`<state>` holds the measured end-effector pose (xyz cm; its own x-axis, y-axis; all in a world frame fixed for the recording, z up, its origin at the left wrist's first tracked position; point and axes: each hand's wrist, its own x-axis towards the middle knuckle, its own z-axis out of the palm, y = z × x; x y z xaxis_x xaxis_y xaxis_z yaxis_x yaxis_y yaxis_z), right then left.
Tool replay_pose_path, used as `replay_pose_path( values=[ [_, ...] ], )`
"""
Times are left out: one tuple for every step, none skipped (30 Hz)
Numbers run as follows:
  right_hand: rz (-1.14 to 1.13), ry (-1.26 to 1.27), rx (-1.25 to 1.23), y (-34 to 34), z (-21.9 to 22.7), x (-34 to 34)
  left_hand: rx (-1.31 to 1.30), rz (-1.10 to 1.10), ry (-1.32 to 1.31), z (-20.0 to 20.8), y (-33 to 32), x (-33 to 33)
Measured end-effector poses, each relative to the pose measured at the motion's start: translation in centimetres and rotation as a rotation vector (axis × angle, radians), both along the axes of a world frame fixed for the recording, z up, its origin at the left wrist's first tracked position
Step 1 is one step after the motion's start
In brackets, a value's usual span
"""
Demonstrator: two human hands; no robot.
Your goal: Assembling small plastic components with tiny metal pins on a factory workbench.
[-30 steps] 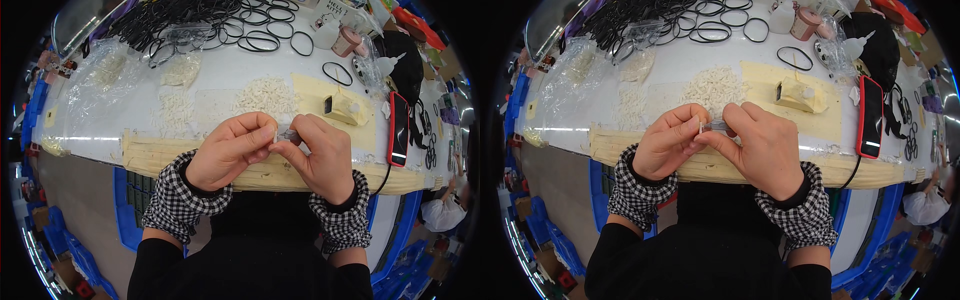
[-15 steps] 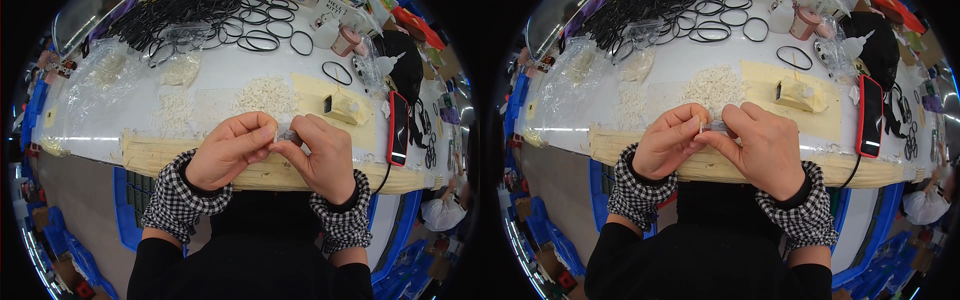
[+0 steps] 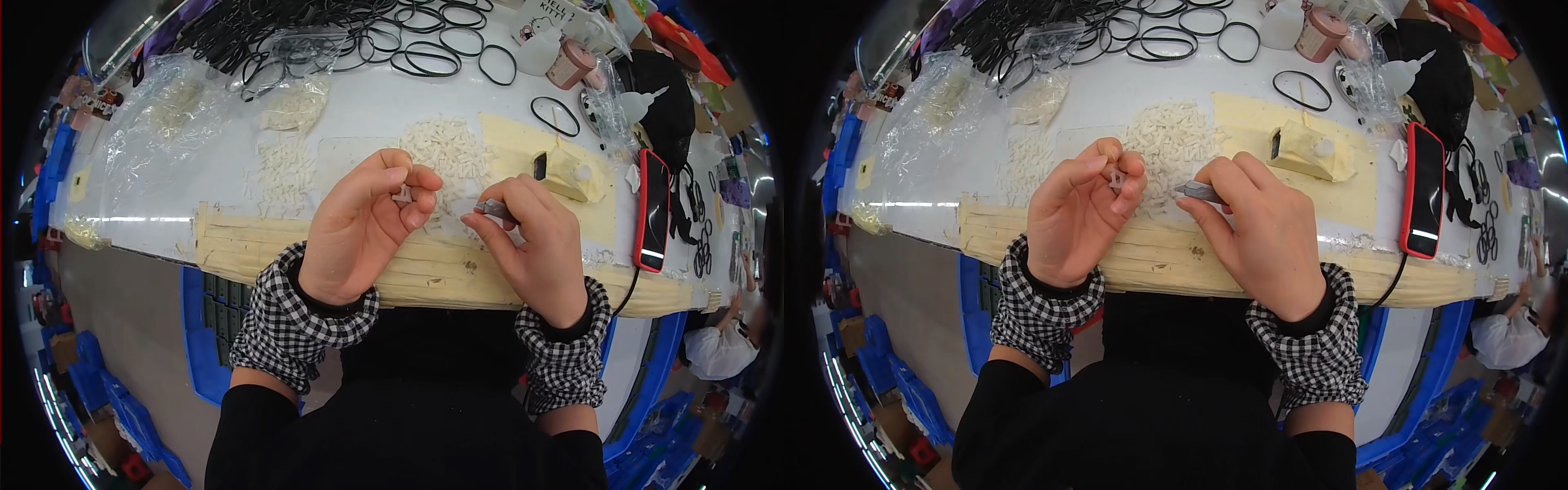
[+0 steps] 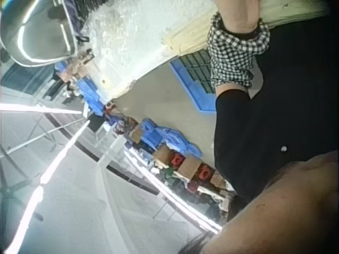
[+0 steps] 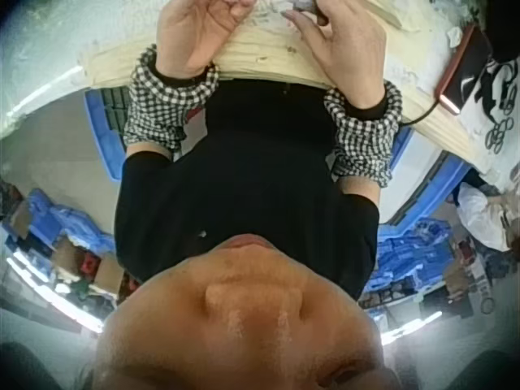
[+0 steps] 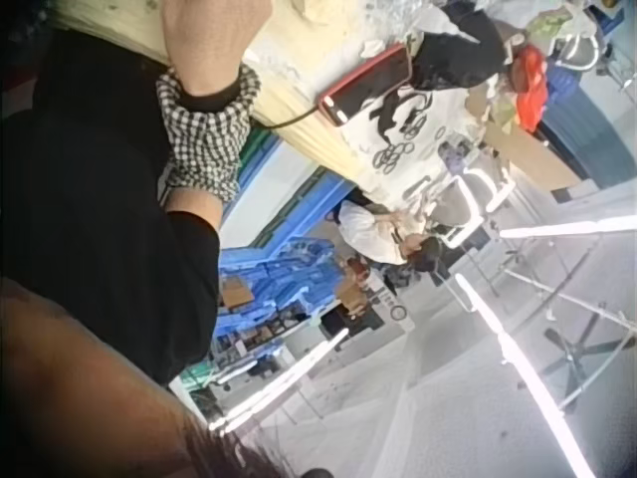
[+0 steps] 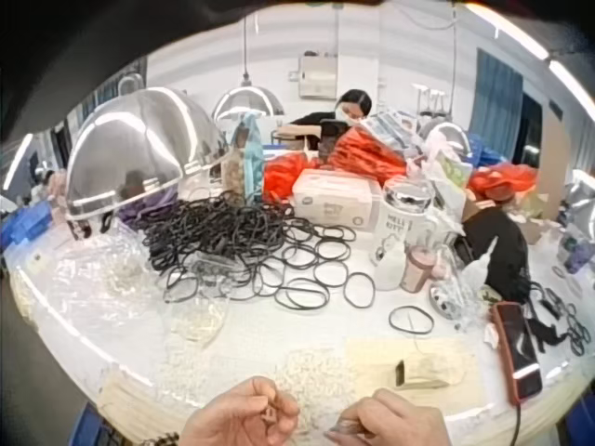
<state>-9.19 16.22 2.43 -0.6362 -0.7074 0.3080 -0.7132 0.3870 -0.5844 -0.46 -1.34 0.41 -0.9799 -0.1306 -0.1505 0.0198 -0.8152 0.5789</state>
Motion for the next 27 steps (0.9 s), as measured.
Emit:
replay_pose_path(
  values=[
    [0.022,-0.004,0.014,-0.1,-0.2,0.2,0.043,0.001,0.016,-0.1,-0.2,0.1],
    [0.044,-0.008,0.028,-0.2,-0.4,0.4,0.049,0.025,0.014,-0.2,-0.2,0.1],
    [0.068,0.003,0.039,-0.4,-0.6,0.5,0.055,0.049,0.011,-0.4,-0.2,0.1],
    [0.092,0.015,0.048,-0.7,-0.7,0.6,0.058,0.073,0.009,-0.4,-0.2,0.0],
    [0.116,0.027,0.057,-0.9,-0.9,0.8,0.074,0.075,0.015,-0.6,-0.4,0.0],
    [0.117,0.046,0.082,-1.1,-0.9,0.9,0.09,0.078,0.021,-0.8,-0.6,0.1],
    [0.117,0.067,0.11,-1.3,-1.0,1.0,0.107,0.079,0.029,-0.9,-0.7,0.0],
    [0.118,0.087,0.137,-1.4,-1.1,1.0,0.086,0.107,0.013,-0.8,-0.6,0.0],
    [0.117,0.094,0.136,-1.4,-1.2,1.1,0.065,0.135,-0.004,-0.6,-0.3,0.0],
    [0.116,0.102,0.137,-1.5,-1.2,1.1,0.046,0.163,-0.019,-0.4,-0.2,-0.1],
    [0.115,0.11,0.137,-1.5,-1.2,1.1,0.021,0.157,-0.026,-0.5,-0.1,-0.1],
    [0.097,0.085,0.093,-1.4,-1.2,1.0,-0.004,0.151,-0.034,-0.5,-0.1,-0.1],
    [0.081,0.061,0.049,-1.3,-1.1,0.8,-0.029,0.147,-0.041,-0.5,0.0,-0.1],
    [0.065,0.037,0.005,-1.3,-1.0,0.7,-0.084,0.097,-0.06,-0.4,0.1,-0.1],
    [0.049,0.022,-0.072,-1.3,-0.7,0.6,-0.138,0.047,-0.08,-0.2,0.2,-0.1],
    [0.033,0.006,-0.15,-1.3,-0.2,0.6,-0.194,-0.005,-0.1,0.1,0.3,0.0],
    [0.016,-0.009,-0.229,-1.3,0.0,0.6,-0.234,-0.11,-0.076,0.4,0.3,0.0],
    [0.032,0.001,-0.269,-1.3,-0.1,0.7,-0.217,-0.19,-0.049,0.4,0.3,0.1],
    [0.048,0.012,-0.31,-1.5,-0.2,0.8,-0.2,-0.271,-0.02,0.3,0.2,0.2],
    [0.064,0.023,-0.351,-1.7,-0.3,0.9,-0.183,-0.352,0.009,0.2,0.2,0.2],
    [0.065,0.022,-0.391,-1.9,-0.3,1.2,-0.212,-0.335,-0.011,0.3,0.2,0.2],
    [0.07,0.049,-0.393,-2.0,-0.3,1.2,-0.205,-0.329,-0.003,0.1,0.2,0.3],
    [0.074,0.077,-0.395,-2.1,-0.2,1.2,-0.198,-0.323,0.006,0.0,0.1,0.3],
    [0.078,0.104,-0.397,-2.2,-0.1,1.2,-0.19,-0.317,0.014,-0.1,0.0,0.3],
    [0.074,0.124,-0.389,-2.2,0.0,1.2,-0.159,-0.308,0.0,0.0,0.0,0.3],
    [0.07,0.144,-0.382,-2.1,0.1,1.2,-0.127,-0.299,-0.014,0.2,0.0,0.3],
    [0.065,0.164,-0.374,-2.1,0.1,1.2,-0.095,-0.291,-0.027,0.4,0.0,0.3]
  ],
)
